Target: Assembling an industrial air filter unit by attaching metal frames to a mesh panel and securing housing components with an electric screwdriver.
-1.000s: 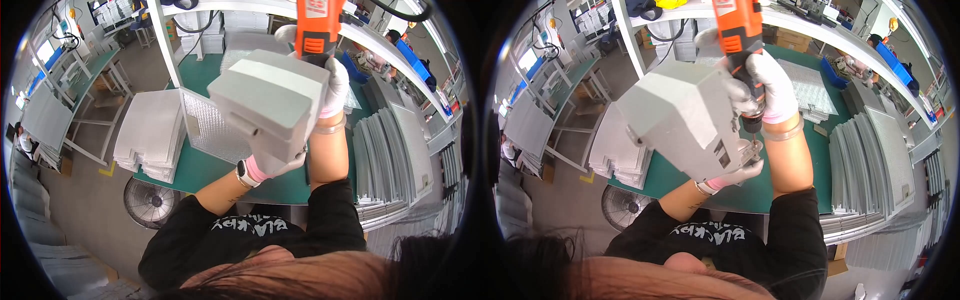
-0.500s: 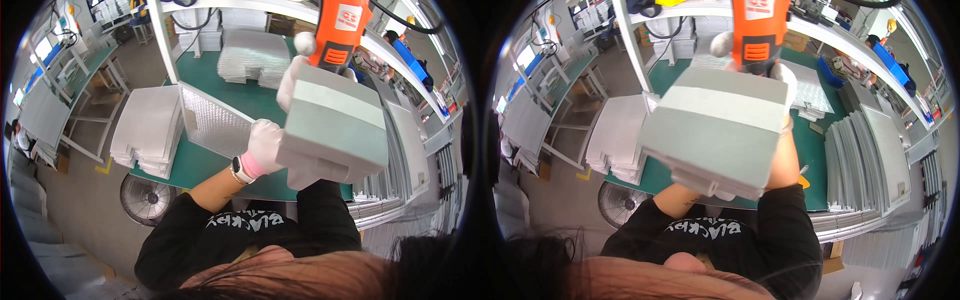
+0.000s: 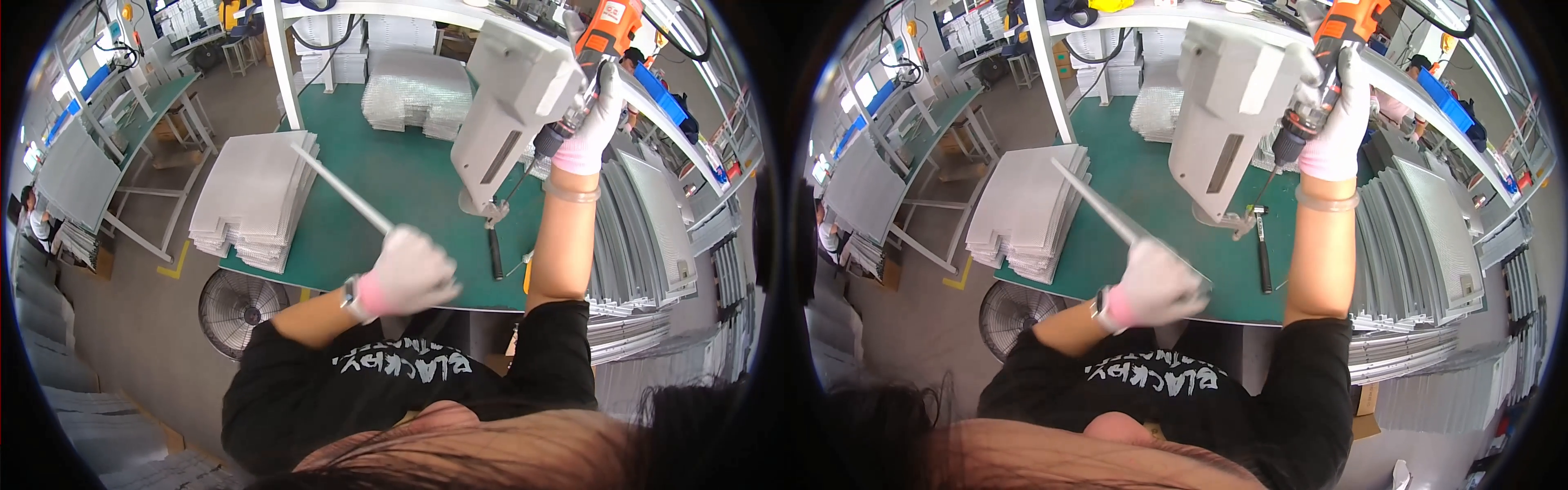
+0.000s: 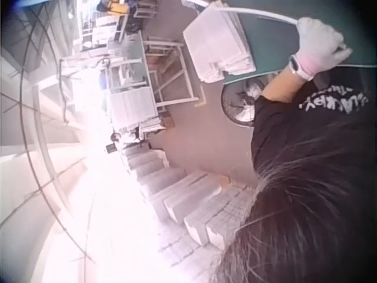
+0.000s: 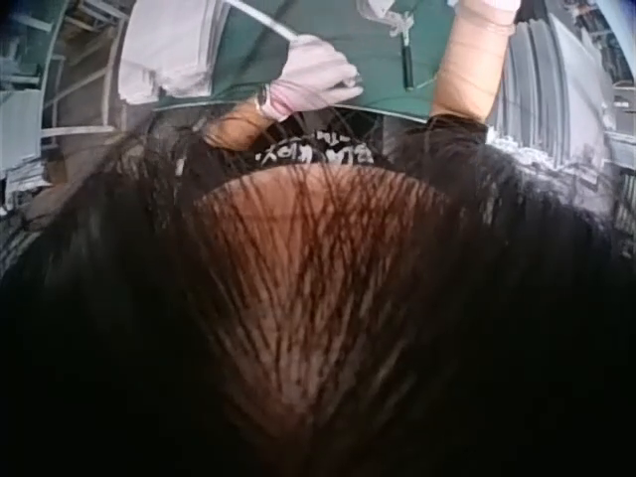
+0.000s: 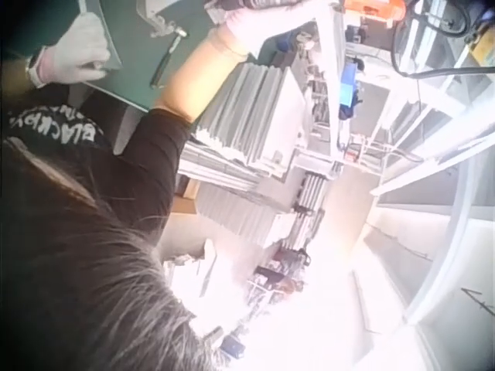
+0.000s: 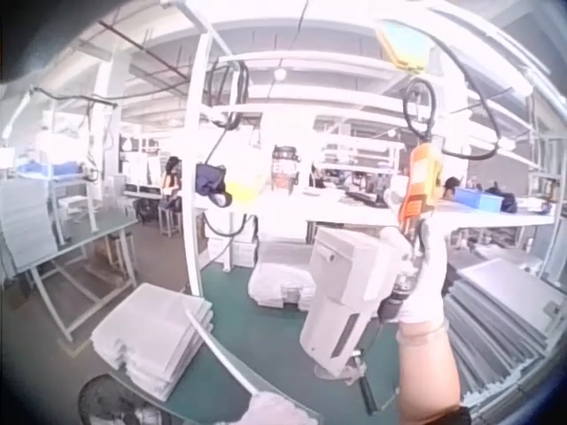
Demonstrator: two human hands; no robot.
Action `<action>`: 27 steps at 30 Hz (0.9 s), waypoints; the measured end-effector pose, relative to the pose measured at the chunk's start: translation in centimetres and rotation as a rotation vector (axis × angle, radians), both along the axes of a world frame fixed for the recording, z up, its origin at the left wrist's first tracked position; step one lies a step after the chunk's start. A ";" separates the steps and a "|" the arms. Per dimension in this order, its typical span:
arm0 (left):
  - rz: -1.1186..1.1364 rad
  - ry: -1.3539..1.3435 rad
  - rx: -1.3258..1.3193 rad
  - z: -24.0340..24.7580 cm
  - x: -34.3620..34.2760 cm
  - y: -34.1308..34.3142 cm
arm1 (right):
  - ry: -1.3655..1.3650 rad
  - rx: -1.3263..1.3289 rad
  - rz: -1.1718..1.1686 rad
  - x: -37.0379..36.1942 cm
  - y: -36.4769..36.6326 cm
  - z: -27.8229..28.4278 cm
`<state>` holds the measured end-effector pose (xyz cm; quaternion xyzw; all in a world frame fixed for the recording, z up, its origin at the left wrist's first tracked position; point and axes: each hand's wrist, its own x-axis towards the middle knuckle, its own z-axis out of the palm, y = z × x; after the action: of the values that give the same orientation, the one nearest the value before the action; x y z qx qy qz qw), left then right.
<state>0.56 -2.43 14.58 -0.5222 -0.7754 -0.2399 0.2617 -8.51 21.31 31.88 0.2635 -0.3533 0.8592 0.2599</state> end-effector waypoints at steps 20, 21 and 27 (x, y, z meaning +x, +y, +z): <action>0.481 -0.395 -0.137 -7.9 -2.6 -4.6 | -0.092 0.344 0.039 5.4 -5.0 -2.7; 0.340 -0.352 -0.150 -6.9 -0.7 -3.5 | -0.062 0.379 0.144 5.5 -4.3 -3.3; 0.339 -0.171 0.009 -4.6 4.8 -1.6 | -0.179 0.340 0.045 7.8 -7.2 -5.6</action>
<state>5.37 -4.02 9.99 -0.3607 -0.8706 -0.2393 0.2337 -0.70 14.11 26.25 0.2340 -0.5090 0.8128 0.1598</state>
